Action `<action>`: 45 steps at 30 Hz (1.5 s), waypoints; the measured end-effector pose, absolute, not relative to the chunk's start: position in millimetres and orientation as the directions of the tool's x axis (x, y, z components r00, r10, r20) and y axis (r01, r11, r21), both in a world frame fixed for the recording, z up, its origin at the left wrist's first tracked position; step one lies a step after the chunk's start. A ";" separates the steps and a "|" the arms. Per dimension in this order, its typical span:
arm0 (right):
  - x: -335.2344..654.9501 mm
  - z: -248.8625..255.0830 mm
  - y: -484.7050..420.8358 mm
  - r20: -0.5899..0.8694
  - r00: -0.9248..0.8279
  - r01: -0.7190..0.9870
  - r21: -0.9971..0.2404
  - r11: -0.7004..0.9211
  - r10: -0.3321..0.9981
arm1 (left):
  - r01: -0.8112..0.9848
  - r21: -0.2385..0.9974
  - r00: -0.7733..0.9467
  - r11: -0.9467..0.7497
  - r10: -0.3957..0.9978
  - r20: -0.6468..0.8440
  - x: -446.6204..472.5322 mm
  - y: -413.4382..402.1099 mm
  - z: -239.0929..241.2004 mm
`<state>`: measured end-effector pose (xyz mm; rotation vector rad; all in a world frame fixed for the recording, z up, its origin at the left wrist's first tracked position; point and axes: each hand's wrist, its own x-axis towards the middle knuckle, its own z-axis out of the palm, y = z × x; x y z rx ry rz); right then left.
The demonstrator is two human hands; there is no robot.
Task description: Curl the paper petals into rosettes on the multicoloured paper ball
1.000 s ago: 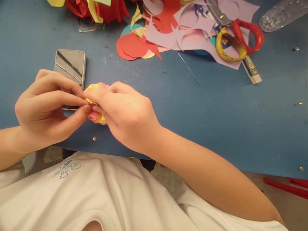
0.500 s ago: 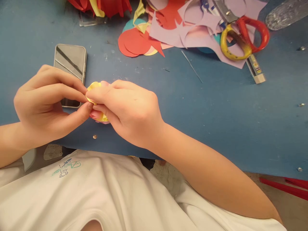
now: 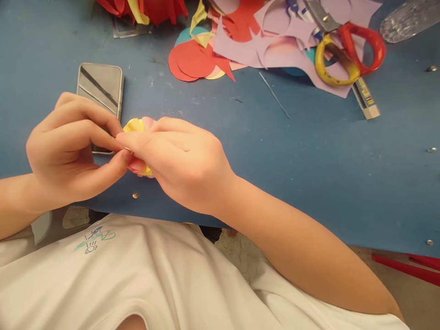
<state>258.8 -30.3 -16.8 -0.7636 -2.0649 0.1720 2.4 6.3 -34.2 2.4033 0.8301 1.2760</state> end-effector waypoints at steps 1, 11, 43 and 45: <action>258.0 -17.2 -30.9 0.697 -0.384 0.458 -0.427 0.780 0.606 | 0.351 0.509 0.425 -0.786 0.619 0.661 2.6 5.7 -33.8; 258.4 -28.5 -33.6 0.687 -0.306 0.512 -0.465 0.722 0.659 | 0.265 0.431 0.414 -0.863 0.505 0.757 4.3 8.2 -34.8; 256.6 -25.7 -33.0 0.781 -0.346 0.518 -0.302 0.800 0.519 | 0.248 0.785 0.424 -0.568 0.792 0.439 2.9 5.3 -33.7; 255.5 -26.5 -34.3 0.767 -0.314 0.551 -0.333 0.765 0.560 | 0.270 0.762 0.410 -0.588 0.787 0.461 2.2 1.6 -28.1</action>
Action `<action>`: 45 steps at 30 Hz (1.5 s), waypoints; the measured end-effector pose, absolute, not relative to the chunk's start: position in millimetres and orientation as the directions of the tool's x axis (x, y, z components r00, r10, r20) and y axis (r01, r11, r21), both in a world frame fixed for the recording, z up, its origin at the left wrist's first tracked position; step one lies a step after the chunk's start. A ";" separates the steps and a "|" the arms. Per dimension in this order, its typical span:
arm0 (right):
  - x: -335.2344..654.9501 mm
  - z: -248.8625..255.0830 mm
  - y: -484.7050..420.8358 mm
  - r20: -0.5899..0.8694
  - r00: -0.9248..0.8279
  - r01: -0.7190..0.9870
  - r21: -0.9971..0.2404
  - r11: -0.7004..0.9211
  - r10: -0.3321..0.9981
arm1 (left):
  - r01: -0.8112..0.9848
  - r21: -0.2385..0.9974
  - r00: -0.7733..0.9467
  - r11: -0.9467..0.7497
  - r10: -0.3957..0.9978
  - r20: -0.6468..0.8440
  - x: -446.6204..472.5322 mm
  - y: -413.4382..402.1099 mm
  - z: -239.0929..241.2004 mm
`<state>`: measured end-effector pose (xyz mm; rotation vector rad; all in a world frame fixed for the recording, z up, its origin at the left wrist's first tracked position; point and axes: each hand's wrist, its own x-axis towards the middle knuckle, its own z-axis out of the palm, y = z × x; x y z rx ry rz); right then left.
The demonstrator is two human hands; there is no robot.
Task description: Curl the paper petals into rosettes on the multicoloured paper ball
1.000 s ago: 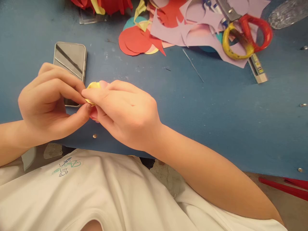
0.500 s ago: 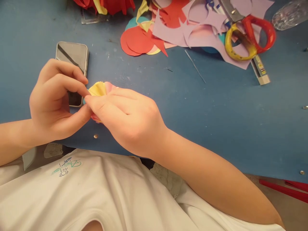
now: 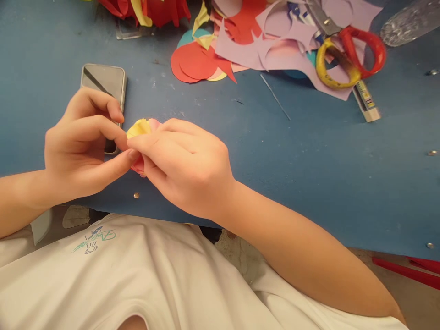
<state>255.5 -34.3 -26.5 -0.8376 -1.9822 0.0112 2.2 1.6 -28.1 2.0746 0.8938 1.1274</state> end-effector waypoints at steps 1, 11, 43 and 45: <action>255.8 -25.6 -35.3 0.747 -0.310 0.571 -0.348 0.743 0.588 | 0.275 0.753 0.402 -0.598 0.783 0.475 2.0 0.4 -26.7; 262.5 -18.2 -39.8 0.707 -0.351 0.591 -0.341 0.731 0.614 | 0.256 0.731 0.449 -0.633 0.747 0.490 -0.7 0.4 -30.4; 251.6 -22.0 -43.3 0.809 -0.223 0.507 -0.379 0.774 0.543 | -0.113 0.948 0.668 0.298 0.729 -0.149 2.5 6.8 -25.0; 249.1 -17.6 -46.2 0.796 -0.217 0.497 -0.408 0.766 0.565 | -0.133 0.950 0.698 0.281 0.707 -0.112 2.5 7.3 -25.8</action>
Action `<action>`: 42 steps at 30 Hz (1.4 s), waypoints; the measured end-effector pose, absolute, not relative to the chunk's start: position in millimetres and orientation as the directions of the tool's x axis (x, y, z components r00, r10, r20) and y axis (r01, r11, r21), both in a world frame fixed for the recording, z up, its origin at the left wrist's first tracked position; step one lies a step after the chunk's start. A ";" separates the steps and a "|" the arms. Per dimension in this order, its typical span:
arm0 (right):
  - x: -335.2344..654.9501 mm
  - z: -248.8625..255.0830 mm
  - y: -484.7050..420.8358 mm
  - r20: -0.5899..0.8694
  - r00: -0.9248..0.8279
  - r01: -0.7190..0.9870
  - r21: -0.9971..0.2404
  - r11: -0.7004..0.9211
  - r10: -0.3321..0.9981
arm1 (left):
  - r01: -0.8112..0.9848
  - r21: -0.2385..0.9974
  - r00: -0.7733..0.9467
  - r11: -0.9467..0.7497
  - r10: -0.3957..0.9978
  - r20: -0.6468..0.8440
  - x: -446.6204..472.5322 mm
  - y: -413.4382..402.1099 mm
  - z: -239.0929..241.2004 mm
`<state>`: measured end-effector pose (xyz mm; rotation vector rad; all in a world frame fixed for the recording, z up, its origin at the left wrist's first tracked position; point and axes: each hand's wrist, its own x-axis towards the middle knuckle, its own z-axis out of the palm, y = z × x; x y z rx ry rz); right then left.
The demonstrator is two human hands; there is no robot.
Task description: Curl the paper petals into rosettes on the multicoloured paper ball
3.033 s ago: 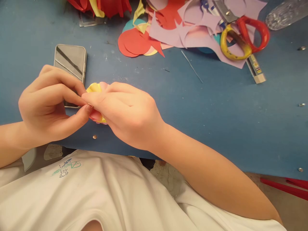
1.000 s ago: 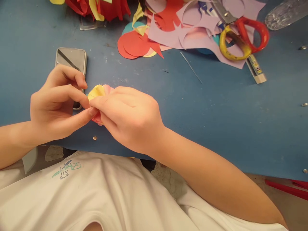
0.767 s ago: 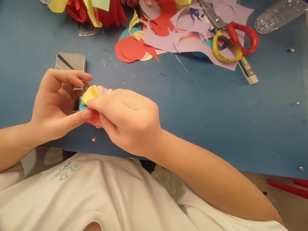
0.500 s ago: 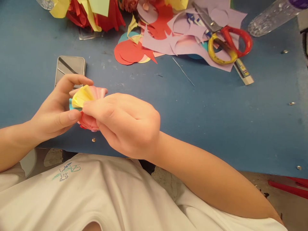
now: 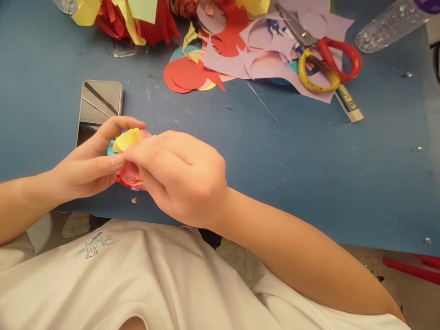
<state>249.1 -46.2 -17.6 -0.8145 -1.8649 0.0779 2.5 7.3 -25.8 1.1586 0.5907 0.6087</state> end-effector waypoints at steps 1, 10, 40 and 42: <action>247.5 -16.3 -47.6 0.783 -0.205 0.496 -0.434 0.752 0.587 | -0.135 0.954 0.704 0.267 0.704 -0.097 2.7 7.5 -26.5; 246.5 -21.8 -41.0 0.833 -0.192 0.450 -0.395 0.801 0.519 | -0.108 0.984 0.640 0.145 0.767 -0.043 1.1 3.1 -33.0; 248.1 -16.1 -42.3 0.815 -0.249 0.508 -0.350 0.787 0.523 | -0.153 0.951 0.688 0.270 0.720 -0.094 6.5 2.4 -24.3; 250.7 -18.2 -40.6 0.843 -0.251 0.480 -0.318 0.817 0.475 | -0.165 0.945 0.678 0.284 0.728 -0.100 5.0 3.1 -24.2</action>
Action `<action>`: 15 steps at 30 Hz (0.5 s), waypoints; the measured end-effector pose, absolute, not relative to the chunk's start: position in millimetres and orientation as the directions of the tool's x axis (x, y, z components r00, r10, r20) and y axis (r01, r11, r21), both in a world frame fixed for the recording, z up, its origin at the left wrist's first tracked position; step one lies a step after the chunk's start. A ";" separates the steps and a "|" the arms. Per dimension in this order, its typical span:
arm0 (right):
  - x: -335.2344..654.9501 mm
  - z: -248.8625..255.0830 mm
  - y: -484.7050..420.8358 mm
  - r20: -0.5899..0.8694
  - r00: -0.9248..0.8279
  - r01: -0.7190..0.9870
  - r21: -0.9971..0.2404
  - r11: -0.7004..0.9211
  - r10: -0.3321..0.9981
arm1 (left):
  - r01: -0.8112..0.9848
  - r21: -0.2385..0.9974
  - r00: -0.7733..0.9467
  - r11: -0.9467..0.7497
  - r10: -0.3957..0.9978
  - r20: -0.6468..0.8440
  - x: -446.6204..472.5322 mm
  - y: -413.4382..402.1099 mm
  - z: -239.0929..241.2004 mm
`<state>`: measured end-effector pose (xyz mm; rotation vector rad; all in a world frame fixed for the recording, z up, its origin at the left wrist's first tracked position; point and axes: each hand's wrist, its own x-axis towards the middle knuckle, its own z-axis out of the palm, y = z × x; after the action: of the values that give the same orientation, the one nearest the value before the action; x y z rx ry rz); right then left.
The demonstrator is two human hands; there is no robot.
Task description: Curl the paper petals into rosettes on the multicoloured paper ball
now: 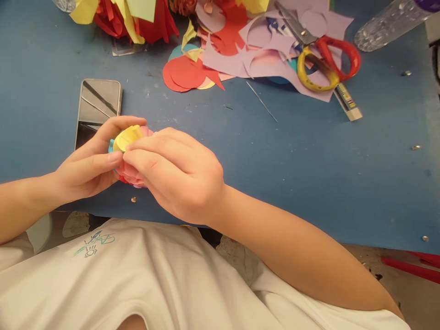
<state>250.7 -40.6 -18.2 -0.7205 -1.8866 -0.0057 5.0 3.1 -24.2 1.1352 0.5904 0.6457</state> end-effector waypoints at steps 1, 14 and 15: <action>252.8 -18.9 -39.5 0.855 -0.256 0.461 -0.303 0.834 0.452 | -0.167 0.944 0.677 0.284 0.729 -0.100 4.0 3.6 -24.4; 253.0 -17.7 -46.5 0.789 -0.279 0.456 -0.393 0.799 0.547 | -0.112 0.985 0.771 0.134 0.636 0.001 -8.8 12.0 -31.9; 253.2 -18.0 -45.1 0.801 -0.282 0.457 -0.372 0.808 0.528 | -0.105 0.988 0.768 0.116 0.641 0.007 -9.6 12.2 -32.7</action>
<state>253.2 -45.1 -18.0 -0.7399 -1.9223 0.0826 -9.6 12.2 -32.7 1.3548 0.4850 0.5784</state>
